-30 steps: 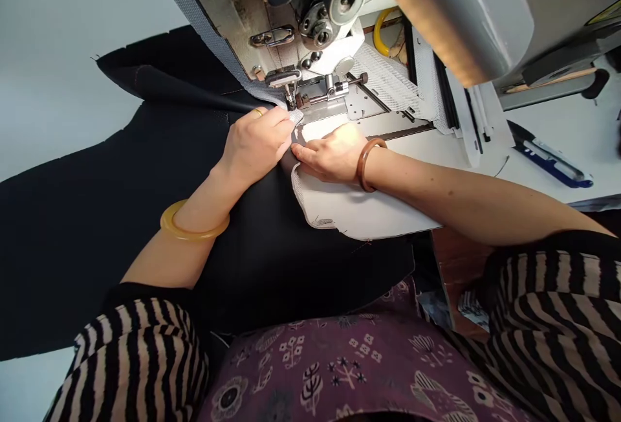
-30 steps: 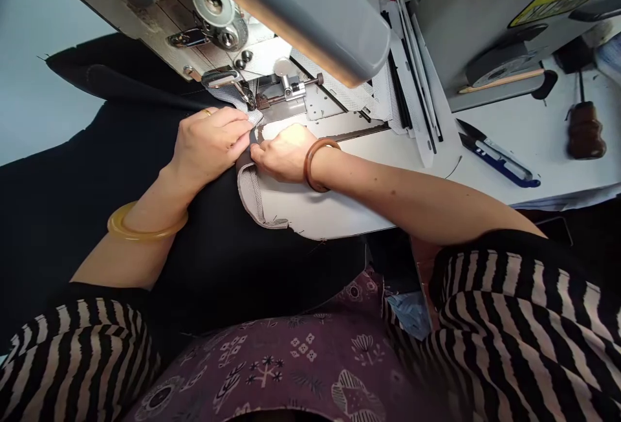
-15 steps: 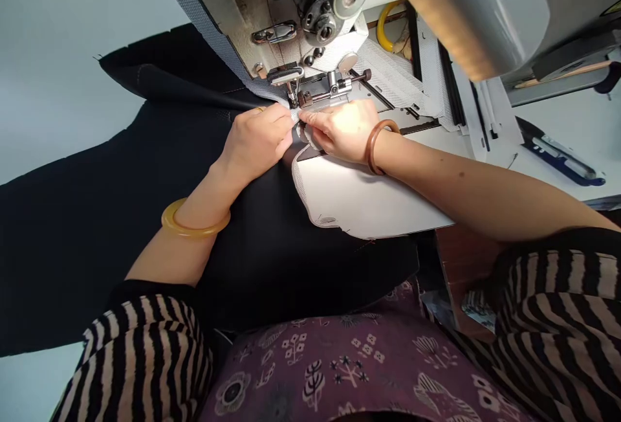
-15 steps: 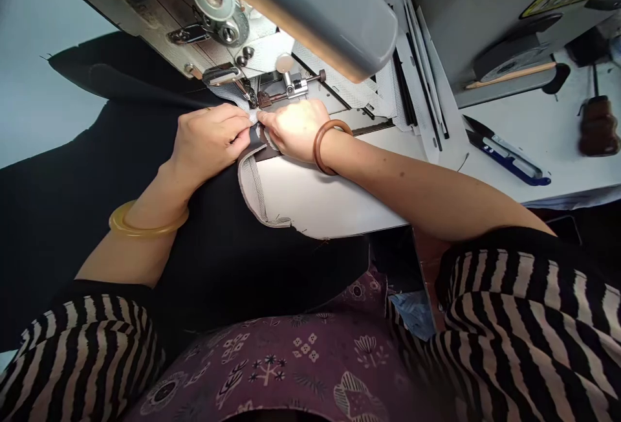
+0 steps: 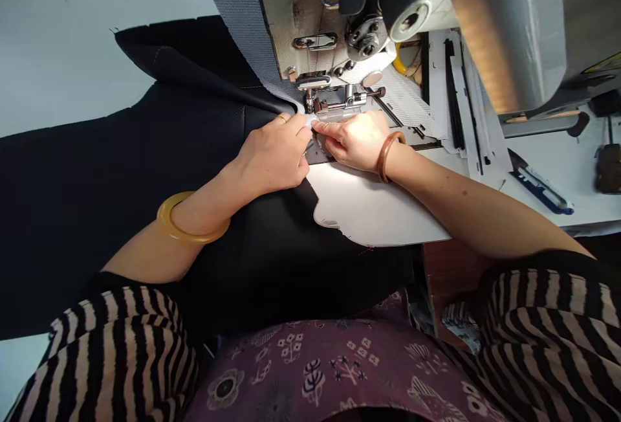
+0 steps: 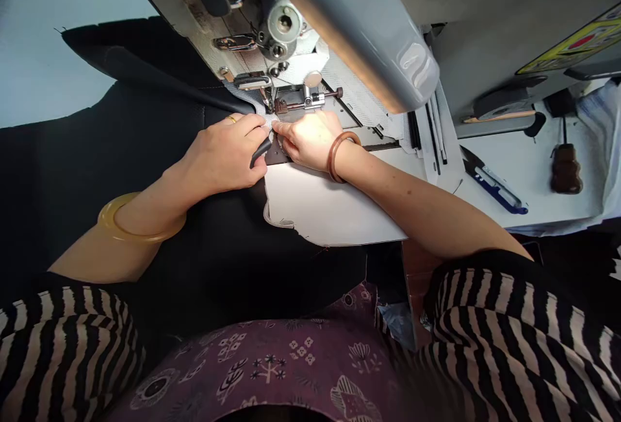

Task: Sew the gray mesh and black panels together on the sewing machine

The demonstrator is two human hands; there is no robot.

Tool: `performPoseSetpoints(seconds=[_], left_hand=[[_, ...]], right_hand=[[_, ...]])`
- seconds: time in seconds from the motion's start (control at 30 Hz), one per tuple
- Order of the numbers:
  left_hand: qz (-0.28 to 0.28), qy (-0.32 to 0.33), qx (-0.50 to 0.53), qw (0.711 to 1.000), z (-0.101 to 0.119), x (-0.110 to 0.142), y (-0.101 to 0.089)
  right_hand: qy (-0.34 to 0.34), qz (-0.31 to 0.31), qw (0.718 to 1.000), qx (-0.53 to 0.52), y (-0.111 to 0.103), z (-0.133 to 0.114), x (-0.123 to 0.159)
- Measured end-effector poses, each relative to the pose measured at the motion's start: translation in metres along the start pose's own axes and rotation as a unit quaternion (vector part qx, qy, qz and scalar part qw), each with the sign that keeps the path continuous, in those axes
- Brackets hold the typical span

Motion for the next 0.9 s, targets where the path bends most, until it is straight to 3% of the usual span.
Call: performPoseSetpoints(seconds=[0.23,0.43,0.6,0.9], left_hand=[[0.104,0.091,0.037,0.990,-0.016,-0.009,0.008],[0.101,0.102,0.067,0.987,-0.028,-0.018,0.012],[0.135,0.121,0.058,0.982,-0.027,-0.019,0.012],[0.139,0.108,0.056,0.983,-0.028,-0.024,0.012]], right_hand=[[0.014,0.000,1.000,0.011,0.003,-0.001,-0.001],[0.029,0.005,0.999,0.015,0.003,-0.002,-0.005],[0.015,0.005,1.000,0.012,0.001,-0.005,-0.004],[0.004,0.024,1.000,0.015,0.007,-0.006,-0.004]])
Point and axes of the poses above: each hand's wrist, its own x-axis away from the middle knuckle, its own y-axis out of the palm, z = x × y, the point moved 7 cm from there along -x, towards the middle knuckle, and after that the axes turned 8 degrees about -y, right-handed, at the moved point
